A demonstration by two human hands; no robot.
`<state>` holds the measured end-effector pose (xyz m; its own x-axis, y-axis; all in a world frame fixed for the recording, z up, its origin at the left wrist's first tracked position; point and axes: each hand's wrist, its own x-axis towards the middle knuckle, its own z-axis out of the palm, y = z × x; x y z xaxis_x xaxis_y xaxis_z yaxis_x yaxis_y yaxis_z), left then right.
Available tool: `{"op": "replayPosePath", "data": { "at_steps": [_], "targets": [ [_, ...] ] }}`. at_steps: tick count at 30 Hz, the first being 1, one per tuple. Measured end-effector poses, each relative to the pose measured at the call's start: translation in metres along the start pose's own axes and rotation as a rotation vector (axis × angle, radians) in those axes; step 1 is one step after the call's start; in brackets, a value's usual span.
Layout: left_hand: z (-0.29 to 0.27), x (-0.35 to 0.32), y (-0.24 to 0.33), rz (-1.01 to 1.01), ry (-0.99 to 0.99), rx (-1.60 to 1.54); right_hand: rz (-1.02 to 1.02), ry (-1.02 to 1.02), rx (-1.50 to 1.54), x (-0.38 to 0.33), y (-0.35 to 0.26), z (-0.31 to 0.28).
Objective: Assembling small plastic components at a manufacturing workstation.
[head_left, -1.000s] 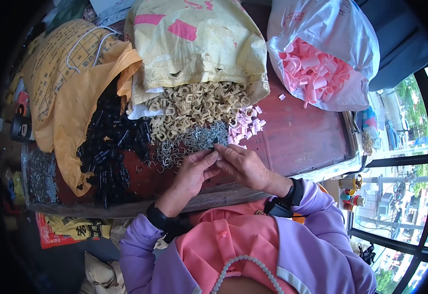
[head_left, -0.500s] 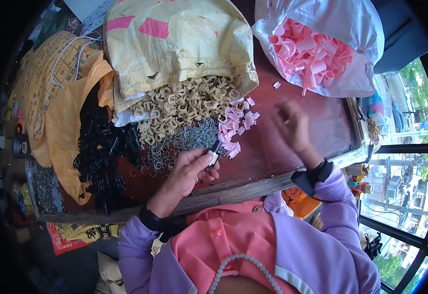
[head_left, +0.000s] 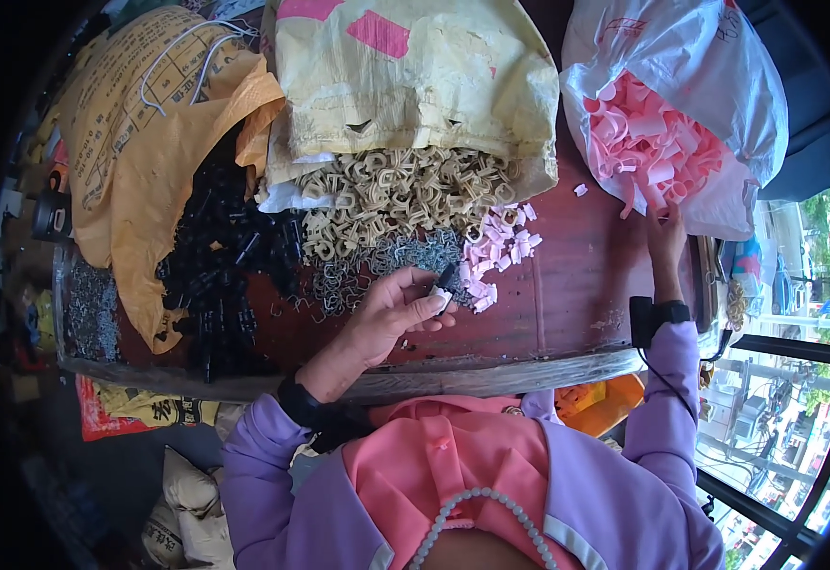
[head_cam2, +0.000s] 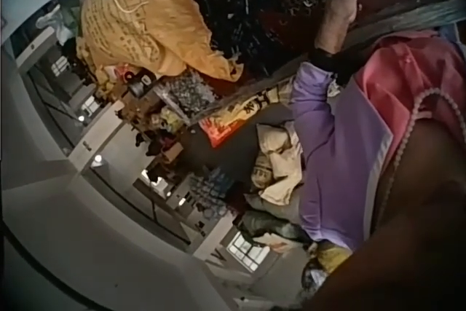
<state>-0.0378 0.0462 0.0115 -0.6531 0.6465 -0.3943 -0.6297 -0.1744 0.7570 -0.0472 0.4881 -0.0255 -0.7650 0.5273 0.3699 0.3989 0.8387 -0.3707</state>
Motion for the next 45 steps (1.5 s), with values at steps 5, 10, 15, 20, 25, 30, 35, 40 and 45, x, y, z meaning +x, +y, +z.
{"op": "replayPosePath", "data": {
  "at_steps": [5, 10, 15, 20, 25, 30, 35, 40, 45],
  "targets": [
    [0.001, -0.004, 0.000, 0.012, 0.003, -0.034, -0.007, 0.117, 0.473, -0.015, 0.020, -0.049],
    [-0.002, -0.007, -0.005, -0.038, -0.002, -0.108, 0.411, 0.125, 1.344, -0.041, -0.030, -0.087],
    [0.002, -0.014, -0.006, -0.025, -0.026, -0.064, 0.515, -0.521, 1.857, -0.082, -0.086, -0.074],
    [0.008, -0.020, -0.004, -0.005, -0.079, 0.056, 0.052, -1.175, 1.015, -0.140, -0.183, -0.069],
    [0.013, -0.022, 0.000, 0.010, -0.083, 0.180, -0.498, -0.920, 0.967, -0.154, -0.214, -0.054],
    [0.011, -0.013, -0.003, -0.027, -0.103, 0.171, -0.476, -0.884, 0.845, -0.153, -0.223, -0.058],
    [0.012, -0.008, -0.003, -0.100, -0.067, 0.147, -0.408, -0.892, 0.765, -0.159, -0.219, -0.052],
    [0.010, -0.003, -0.004, -0.107, -0.043, 0.045, -0.677, -0.836, 0.884, -0.154, -0.219, -0.048],
    [0.017, -0.003, -0.012, -0.053, -0.079, 0.021, -0.831, -0.997, 1.044, -0.152, -0.215, -0.056]
  ]
}}
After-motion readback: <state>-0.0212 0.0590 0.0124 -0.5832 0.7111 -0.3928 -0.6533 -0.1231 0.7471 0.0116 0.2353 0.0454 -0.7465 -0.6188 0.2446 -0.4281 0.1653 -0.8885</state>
